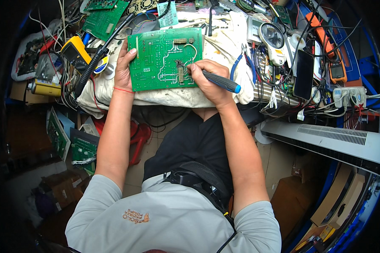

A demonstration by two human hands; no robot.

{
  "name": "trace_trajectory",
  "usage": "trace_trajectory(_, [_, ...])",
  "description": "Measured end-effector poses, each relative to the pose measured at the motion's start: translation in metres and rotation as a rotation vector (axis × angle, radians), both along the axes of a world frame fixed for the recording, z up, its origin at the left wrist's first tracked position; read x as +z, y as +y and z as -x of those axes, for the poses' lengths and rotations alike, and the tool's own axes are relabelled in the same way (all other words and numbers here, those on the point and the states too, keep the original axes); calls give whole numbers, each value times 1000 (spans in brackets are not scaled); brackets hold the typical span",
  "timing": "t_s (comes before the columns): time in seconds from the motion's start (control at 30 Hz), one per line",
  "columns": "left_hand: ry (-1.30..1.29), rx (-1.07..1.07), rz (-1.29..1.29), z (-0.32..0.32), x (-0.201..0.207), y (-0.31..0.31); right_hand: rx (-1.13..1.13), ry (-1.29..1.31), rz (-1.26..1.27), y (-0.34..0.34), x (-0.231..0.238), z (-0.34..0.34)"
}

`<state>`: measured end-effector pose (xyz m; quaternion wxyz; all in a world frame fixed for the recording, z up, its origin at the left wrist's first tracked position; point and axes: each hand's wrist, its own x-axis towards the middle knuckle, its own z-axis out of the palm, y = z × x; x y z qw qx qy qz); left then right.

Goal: The person holds a green circuit board and uses a blue-handled screwdriver to probe and adjust components on both sides. They flip the board over, inspect it with a magnifying glass, and continue probing specific areas.

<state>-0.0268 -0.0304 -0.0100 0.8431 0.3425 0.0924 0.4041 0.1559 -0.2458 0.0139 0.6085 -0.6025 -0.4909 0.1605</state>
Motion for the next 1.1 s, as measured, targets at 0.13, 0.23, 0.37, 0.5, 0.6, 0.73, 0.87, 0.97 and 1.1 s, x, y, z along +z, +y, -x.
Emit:
trace_trajectory(0.13, [-5, 5, -6, 1, 0, 0, 29, 29, -11, 0, 0, -2])
trace_trajectory(0.23, [4, -1, -6, 0, 0, -1, 15, 33, 12, 1, -2, -2])
trace_trajectory(0.37, [-5, -3, -5, 0, 0, 0, 3, 199, 40, -1, 0, 0])
trace_trajectory(0.5, [6, 0, 11, -1, 1, 1, -5, 212, 91, -4, 14, 0])
trace_trajectory(0.6, [6, 8, 11, -2, 1, 1, -46, -64, 117, -6, 29, 8])
trace_trajectory(0.73, [1, 16, -7, -2, 1, -1, -96, -554, -11, -13, 41, 41])
trace_trajectory(0.87, [5, 40, -5, -2, 2, -3, -152, -738, 101, -21, 43, 70])
trace_trajectory(0.97, [-7, 33, -3, -2, 2, -3, -185, -784, 120, -22, 39, 78])
trace_trajectory(1.1, [-12, 24, 14, -2, 0, -2, -225, -803, 156, -18, 33, 77])
